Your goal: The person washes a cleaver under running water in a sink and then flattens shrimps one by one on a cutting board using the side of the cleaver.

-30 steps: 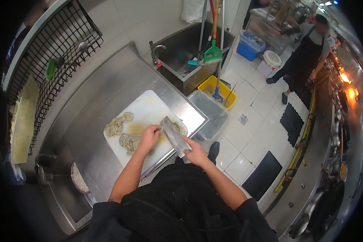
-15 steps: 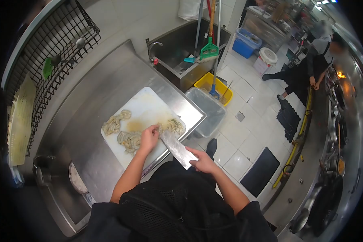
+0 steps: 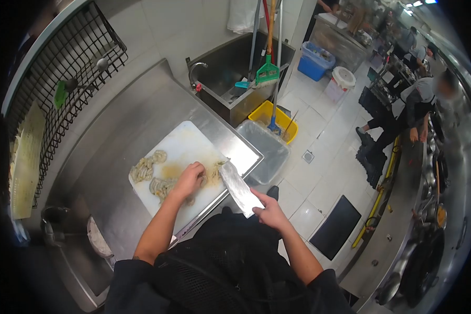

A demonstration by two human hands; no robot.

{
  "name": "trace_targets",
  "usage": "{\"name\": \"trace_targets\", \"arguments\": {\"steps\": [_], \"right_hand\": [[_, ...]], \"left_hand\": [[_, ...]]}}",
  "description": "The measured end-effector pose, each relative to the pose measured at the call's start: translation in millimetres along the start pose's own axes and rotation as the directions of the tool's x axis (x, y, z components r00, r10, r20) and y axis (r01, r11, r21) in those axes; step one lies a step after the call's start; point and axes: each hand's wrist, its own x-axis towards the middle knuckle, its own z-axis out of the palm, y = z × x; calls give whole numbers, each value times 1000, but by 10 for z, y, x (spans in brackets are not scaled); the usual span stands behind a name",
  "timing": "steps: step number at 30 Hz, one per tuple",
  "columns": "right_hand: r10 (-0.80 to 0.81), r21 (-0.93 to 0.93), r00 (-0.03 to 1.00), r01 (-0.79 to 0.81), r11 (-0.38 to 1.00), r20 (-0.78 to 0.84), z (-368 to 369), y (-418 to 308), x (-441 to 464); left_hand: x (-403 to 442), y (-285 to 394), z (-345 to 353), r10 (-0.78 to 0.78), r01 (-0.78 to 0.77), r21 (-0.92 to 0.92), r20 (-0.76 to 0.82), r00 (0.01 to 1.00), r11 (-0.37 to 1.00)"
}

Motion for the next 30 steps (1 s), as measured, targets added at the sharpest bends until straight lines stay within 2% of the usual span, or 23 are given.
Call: {"name": "trace_targets", "arguments": {"steps": [1, 3, 4, 5, 7, 9, 10, 12, 16, 18, 19, 21, 24, 28, 30], "right_hand": [[3, 9, 1000, -3, 1000, 1, 37, 8, -1], [38, -33, 999, -38, 999, 12, 100, 29, -2], [41, -28, 999, -41, 999, 12, 127, 66, 7], [-62, -125, 998, 60, 990, -8, 153, 117, 28], [-165, -221, 986, 157, 962, -16, 181, 163, 54], [-364, -413, 930, 316, 854, -41, 185, 179, 73], [-364, -414, 930, 315, 854, -42, 191, 145, 66], [-205, -424, 976, 155, 892, -75, 195, 71, 41], [-214, -441, 974, 162, 883, -71, 219, 9, 7], [-324, -471, 944, 259, 843, -61, 233, 51, 14], [-325, -473, 944, 259, 842, -62, 236, -4, -7], [-160, -543, 984, 96, 834, -73, 227, -123, -74], [-110, -569, 987, 22, 822, -120, 210, -240, -157], [-196, -533, 976, 117, 838, -93, 219, -176, -138], [-294, -539, 954, 216, 814, -62, 256, -76, -51]], "left_hand": [[-22, 2, 6, -2, 1, 5, 9, 1000, 1000], [-59, 18, 45, 84, -90, -44, -114, 990, 995], [-66, 18, 62, 83, -89, -43, -109, 991, 995], [-75, 18, 81, 61, -67, -50, -109, 992, 996], [-76, 23, 122, 38, -45, -58, -110, 993, 997], [-61, 34, 171, 11, -21, -76, -123, 992, 997], [-64, 31, 194, 12, -22, -78, -123, 992, 997], [-80, 23, 238, -3, -8, -66, -160, 987, 998], [-97, 9, 276, -33, 18, -89, -171, 985, 996], [-94, 8, 275, -43, 31, -73, -175, 984, 997], [-89, 12, 272, -42, 29, -75, -176, 984, 997], [-92, 16, 264, -32, 23, -56, -168, 985, 998], [-108, 12, 262, -44, 40, -25, -166, 985, 999], [-148, 80, 276, -58, 44, -79, -192, 980, 996], [-147, 116, 279, -91, 75, -85, -216, 972, 994]]}}
